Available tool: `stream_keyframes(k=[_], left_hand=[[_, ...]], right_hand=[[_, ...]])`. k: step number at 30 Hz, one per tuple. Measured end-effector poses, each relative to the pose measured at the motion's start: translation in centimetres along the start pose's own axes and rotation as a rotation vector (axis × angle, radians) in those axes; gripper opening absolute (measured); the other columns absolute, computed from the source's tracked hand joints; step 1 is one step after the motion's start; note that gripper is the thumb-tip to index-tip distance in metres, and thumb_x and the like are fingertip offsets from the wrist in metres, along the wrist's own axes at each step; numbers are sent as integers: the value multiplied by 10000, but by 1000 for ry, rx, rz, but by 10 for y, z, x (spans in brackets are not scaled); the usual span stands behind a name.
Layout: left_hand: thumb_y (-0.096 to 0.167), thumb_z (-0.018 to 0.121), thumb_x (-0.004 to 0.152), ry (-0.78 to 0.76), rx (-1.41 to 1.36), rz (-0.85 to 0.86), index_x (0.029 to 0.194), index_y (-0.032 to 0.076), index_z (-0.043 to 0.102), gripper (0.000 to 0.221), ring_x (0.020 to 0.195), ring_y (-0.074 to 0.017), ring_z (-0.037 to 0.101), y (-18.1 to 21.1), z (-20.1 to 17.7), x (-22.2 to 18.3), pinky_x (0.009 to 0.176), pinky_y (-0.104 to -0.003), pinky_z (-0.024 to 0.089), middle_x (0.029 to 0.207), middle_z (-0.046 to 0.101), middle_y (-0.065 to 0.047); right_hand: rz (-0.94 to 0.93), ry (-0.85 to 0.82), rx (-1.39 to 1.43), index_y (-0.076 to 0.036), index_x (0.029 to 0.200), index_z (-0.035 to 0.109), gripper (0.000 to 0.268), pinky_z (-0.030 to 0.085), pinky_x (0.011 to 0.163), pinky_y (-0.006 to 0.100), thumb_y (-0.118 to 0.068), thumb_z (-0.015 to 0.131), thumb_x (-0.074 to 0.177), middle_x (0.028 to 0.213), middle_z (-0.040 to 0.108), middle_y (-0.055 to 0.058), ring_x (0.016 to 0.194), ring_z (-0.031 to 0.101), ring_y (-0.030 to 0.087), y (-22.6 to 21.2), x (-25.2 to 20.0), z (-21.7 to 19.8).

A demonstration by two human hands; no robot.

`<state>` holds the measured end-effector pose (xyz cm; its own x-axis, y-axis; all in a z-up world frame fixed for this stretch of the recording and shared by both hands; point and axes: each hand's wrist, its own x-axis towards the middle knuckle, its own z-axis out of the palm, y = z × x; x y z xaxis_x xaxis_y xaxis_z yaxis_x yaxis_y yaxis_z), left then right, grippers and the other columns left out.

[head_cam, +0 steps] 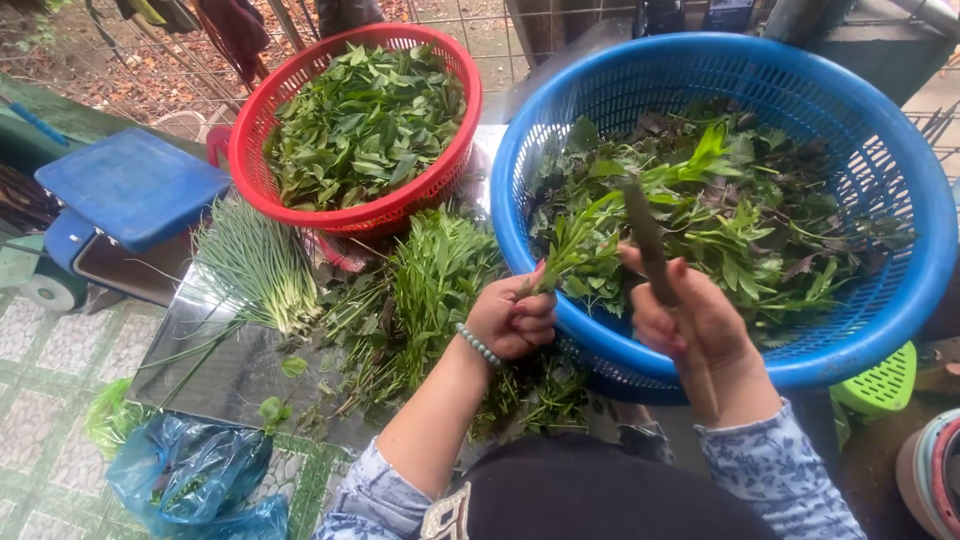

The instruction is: The recorder is trimming and cleaning leafy green vegetables with a knife at a prep station.

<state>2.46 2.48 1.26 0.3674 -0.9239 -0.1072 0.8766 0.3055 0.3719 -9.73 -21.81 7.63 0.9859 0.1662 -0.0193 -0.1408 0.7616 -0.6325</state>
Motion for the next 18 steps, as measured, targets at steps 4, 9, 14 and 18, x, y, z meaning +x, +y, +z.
stream_keyframes(k=[4, 9, 14, 18], left_hand=[[378, 455, 1138, -71, 34, -16, 995, 155, 544, 280, 468, -71, 237, -1, 17, -3, 472, -242, 213, 597, 323, 81], [326, 478, 1109, -20, 196, -27, 1077, 125, 575, 225, 449, -67, 240, 3, 34, -16, 432, -226, 195, 577, 333, 73], [316, 518, 1112, 1, 270, -119, 1129, 78, 585, 248, 467, -70, 249, 6, 36, -22, 440, -234, 190, 598, 347, 68], [280, 527, 1072, 152, 441, -122, 1138, 116, 613, 196, 483, -57, 327, -5, 54, -16, 441, -218, 237, 621, 413, 67]], right_hand=[[9, 64, -157, -65, 1431, 496, 634, 295, 383, 220, -498, 600, 980, 586, 427, -12, 425, 358, 79, 5, 1, 19], [15, 82, -109, -50, 1438, 495, 568, 329, 385, 222, -432, 595, 1030, 607, 467, 9, 427, 387, 89, 9, 13, -3], [53, 170, -168, -176, 1440, 562, 496, 359, 358, 214, -371, 617, 987, 619, 529, 8, 394, 410, 78, 7, 21, -4], [3, 365, -276, -121, 1203, 656, 298, 443, 429, 244, -313, 661, 975, 783, 649, 22, 531, 558, 102, 25, 40, -54]])
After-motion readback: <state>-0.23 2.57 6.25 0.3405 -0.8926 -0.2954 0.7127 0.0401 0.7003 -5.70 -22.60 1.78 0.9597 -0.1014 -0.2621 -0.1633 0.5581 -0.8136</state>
